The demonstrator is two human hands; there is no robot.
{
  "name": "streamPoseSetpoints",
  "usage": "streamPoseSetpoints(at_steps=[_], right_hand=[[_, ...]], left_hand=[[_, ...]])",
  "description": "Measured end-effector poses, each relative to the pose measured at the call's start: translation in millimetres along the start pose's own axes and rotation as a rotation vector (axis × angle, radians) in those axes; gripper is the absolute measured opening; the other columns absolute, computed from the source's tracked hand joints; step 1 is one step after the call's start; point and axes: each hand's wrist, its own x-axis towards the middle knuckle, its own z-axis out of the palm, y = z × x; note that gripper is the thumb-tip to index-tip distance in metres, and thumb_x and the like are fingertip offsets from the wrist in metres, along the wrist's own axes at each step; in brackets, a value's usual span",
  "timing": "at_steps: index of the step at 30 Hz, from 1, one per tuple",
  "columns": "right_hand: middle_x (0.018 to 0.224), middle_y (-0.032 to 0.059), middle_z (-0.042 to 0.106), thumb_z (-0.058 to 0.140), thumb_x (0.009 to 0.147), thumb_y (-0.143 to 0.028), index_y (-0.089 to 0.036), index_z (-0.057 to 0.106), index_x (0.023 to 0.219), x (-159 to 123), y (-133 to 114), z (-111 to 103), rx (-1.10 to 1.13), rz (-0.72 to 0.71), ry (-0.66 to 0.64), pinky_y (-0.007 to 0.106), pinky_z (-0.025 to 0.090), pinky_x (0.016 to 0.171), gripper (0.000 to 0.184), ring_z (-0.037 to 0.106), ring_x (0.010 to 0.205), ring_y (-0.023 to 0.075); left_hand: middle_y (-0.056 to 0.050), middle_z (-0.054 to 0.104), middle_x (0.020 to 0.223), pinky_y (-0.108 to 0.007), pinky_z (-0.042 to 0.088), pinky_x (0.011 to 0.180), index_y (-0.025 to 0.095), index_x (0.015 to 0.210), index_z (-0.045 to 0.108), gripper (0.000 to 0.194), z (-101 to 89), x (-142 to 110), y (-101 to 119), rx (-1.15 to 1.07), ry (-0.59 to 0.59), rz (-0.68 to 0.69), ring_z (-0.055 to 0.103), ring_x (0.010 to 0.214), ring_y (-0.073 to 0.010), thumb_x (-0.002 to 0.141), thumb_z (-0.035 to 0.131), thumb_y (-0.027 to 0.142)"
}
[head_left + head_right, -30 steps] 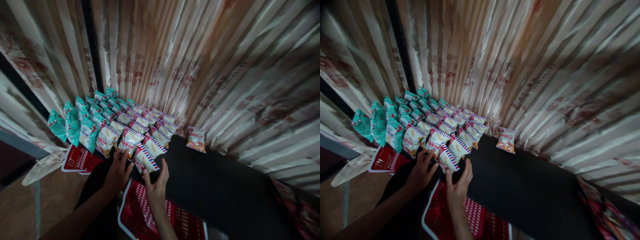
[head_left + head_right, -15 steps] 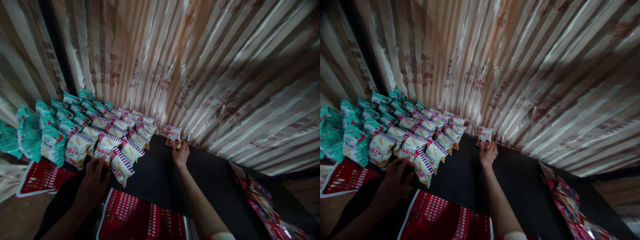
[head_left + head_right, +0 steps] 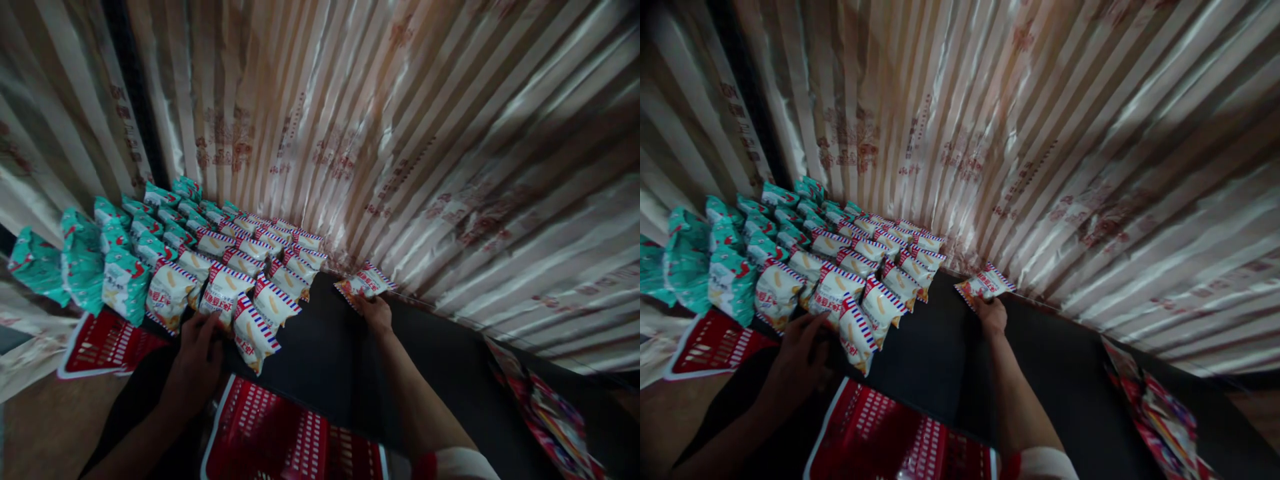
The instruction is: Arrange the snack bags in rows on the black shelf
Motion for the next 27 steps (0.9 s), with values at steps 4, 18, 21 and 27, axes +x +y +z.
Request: streamPoseSetpoints(at_steps=[4, 18, 21, 27], right_hand=[[0.071, 0.0096, 0.064, 0.066, 0.064, -0.044, -0.012, 0.061, 0.077, -37, -31, -37, 0.081, 0.134, 0.019, 0.034, 0.040, 0.063, 0.034, 0.058, 0.065, 0.0210], [0.073, 0.0018, 0.062, 0.059, 0.080, -0.038, -0.020, 0.057, 0.084, -270, -151, -32, 0.227, -0.589, -0.254, 0.025, 0.047, 0.058, 0.018, 0.058, 0.064, 0.0154], [0.081, 0.0046, 0.062, 0.054, 0.083, -0.035, -0.020, 0.056, 0.092, -288, -156, -2, 0.213, -0.639, -0.270, 0.029, 0.049, 0.064, 0.018, 0.059, 0.072, 0.0180], [0.085, 0.0066, 0.062, 0.050, 0.084, -0.032, -0.018, 0.054, 0.100, -299, -155, 40, 0.114, -0.599, -0.299, 0.034, 0.049, 0.069, 0.022, 0.059, 0.078, 0.0213]], left_hand=[[-0.013, 0.042, 0.118, -0.040, 0.054, 0.081, 0.018, 0.127, 0.044, 0.043, -3.7, -1, 0, -0.064, -0.004, -0.005, 0.055, 0.101, -0.0235, 0.084, 0.040, 0.018], [-0.007, 0.057, 0.101, -0.033, 0.053, 0.076, 0.020, 0.104, 0.059, 0.026, -60.7, -25, 5, -0.516, 0.133, -0.292, 0.059, 0.089, -0.0176, 0.090, 0.039, 0.030], [-0.007, 0.059, 0.104, -0.035, 0.050, 0.083, 0.020, 0.110, 0.055, 0.028, -74.7, -38, 1, -0.567, 0.196, -0.374, 0.058, 0.095, -0.0190, 0.092, 0.037, 0.032], [-0.010, 0.054, 0.121, -0.043, 0.042, 0.099, 0.020, 0.117, 0.051, 0.032, -74.1, -42, -12, -0.418, 0.119, -0.305, 0.051, 0.114, -0.0222, 0.089, 0.043, 0.032]])
